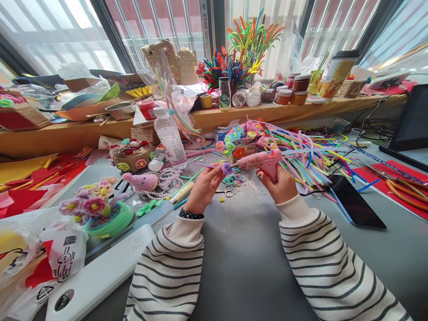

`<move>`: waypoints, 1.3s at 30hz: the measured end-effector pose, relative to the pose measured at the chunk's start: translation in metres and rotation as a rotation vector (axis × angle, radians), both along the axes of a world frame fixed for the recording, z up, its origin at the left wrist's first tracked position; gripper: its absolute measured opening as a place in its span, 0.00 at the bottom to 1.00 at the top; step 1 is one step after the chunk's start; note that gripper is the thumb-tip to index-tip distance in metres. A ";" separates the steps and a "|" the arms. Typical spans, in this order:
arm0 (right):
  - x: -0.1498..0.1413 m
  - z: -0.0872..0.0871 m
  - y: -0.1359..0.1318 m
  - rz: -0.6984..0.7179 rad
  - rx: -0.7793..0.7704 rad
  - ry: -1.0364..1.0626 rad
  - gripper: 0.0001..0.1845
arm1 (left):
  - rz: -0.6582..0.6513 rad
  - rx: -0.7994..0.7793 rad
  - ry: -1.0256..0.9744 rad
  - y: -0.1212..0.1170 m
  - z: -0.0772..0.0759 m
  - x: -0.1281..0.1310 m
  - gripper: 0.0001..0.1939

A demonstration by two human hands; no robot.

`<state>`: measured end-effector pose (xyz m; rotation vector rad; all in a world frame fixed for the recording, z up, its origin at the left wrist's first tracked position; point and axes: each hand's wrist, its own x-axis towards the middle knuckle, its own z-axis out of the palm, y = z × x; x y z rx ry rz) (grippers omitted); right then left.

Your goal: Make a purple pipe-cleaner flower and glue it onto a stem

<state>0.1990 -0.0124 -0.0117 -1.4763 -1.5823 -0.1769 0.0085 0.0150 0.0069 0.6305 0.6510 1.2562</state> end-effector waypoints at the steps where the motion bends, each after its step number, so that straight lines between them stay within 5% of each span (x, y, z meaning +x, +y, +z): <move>1: 0.000 0.000 0.000 -0.002 0.001 -0.004 0.12 | 0.002 -0.002 0.002 0.000 0.000 0.000 0.04; 15: 0.001 -0.002 0.002 0.029 0.072 -0.010 0.12 | 0.007 -0.002 0.015 0.000 0.000 0.000 0.04; 25: -0.004 0.001 -0.005 -0.090 0.073 0.154 0.13 | 0.012 -0.027 0.006 0.000 0.001 0.000 0.04; 39: 0.000 -0.003 0.001 -0.011 0.111 0.040 0.10 | -0.002 -0.004 0.001 0.001 -0.001 0.000 0.04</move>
